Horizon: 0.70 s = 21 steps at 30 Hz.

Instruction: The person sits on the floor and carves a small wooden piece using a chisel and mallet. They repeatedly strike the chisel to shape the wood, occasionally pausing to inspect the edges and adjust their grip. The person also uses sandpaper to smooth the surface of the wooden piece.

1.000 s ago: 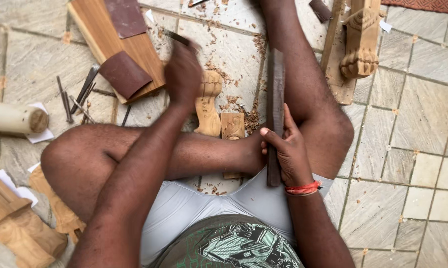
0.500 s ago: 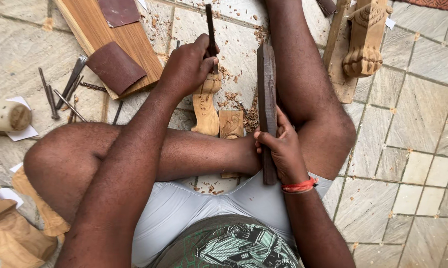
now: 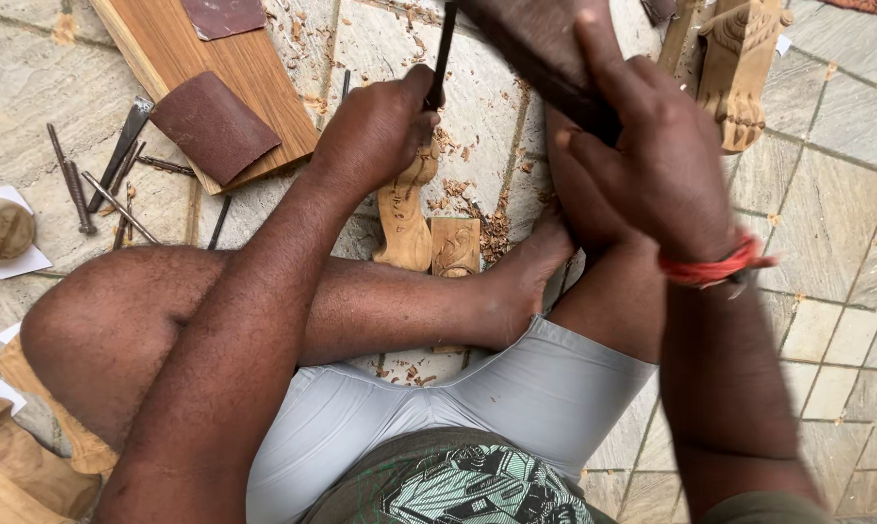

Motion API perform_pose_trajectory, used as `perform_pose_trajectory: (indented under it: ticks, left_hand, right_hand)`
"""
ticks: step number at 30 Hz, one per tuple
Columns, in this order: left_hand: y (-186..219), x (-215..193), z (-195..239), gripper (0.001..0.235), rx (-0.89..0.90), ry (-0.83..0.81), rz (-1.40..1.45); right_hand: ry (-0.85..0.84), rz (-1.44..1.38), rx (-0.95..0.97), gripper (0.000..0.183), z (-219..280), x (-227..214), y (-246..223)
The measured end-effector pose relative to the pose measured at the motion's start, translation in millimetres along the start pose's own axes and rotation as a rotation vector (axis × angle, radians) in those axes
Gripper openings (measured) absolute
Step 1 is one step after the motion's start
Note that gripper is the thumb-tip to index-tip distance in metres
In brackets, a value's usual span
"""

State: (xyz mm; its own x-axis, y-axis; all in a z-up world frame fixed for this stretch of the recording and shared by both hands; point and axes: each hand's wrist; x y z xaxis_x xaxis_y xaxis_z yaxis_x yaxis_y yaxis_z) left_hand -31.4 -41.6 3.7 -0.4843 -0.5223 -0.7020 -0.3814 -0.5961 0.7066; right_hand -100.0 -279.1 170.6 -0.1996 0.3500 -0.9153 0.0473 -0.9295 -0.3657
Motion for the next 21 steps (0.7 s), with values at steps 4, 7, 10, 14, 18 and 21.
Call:
perform_pose_trajectory:
  ticks: [4,7,10,14,18,21]
  left_hand:
    - [-3.8,2.5,-1.5,0.02,-0.004,-0.018,0.055]
    - [-4.1,4.5,-2.5,0.02,0.019,0.01,0.057]
    - [-1.7,0.0,-6.6,0.023,0.021,-0.036,0.033]
    - [-4.5,0.8,-4.7,0.026,0.04,0.005,0.013]
    - [-3.9,1.6,-2.8,0.025,0.002,-0.017,0.052]
    - [-0.8,-3.1,-9.1,0.023,0.031,-0.023,0.029]
  right_hand:
    - [0.091,-0.275,-0.092,0.05,-12.6,-8.2,1.4]
    - [0.141,-0.458,-0.065,0.037,-12.5,-9.6,4.2]
    - [0.083,0.221,-0.266,0.039,-15.8,-12.1,8.0]
    - [0.052,-0.113,-0.096,0.051,-17.5,-12.9,10.3]
    - [0.045,-0.285,-0.005,0.039,-15.6,-13.4,7.6]
    - [0.011,-0.01,-0.147,0.057,-19.7,-18.9,4.8]
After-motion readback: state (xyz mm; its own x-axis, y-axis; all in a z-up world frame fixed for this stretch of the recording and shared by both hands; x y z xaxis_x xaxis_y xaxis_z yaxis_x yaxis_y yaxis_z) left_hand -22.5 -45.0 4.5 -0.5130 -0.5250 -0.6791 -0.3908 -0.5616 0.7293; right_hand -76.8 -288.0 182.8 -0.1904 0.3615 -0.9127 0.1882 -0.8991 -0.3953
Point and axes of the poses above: each hand's wrist, its own z-axis away from the middle knuckle, its own x-axis out of the palm, y = z × x, and after that the axes turned 3 degrees about -z, right-handed
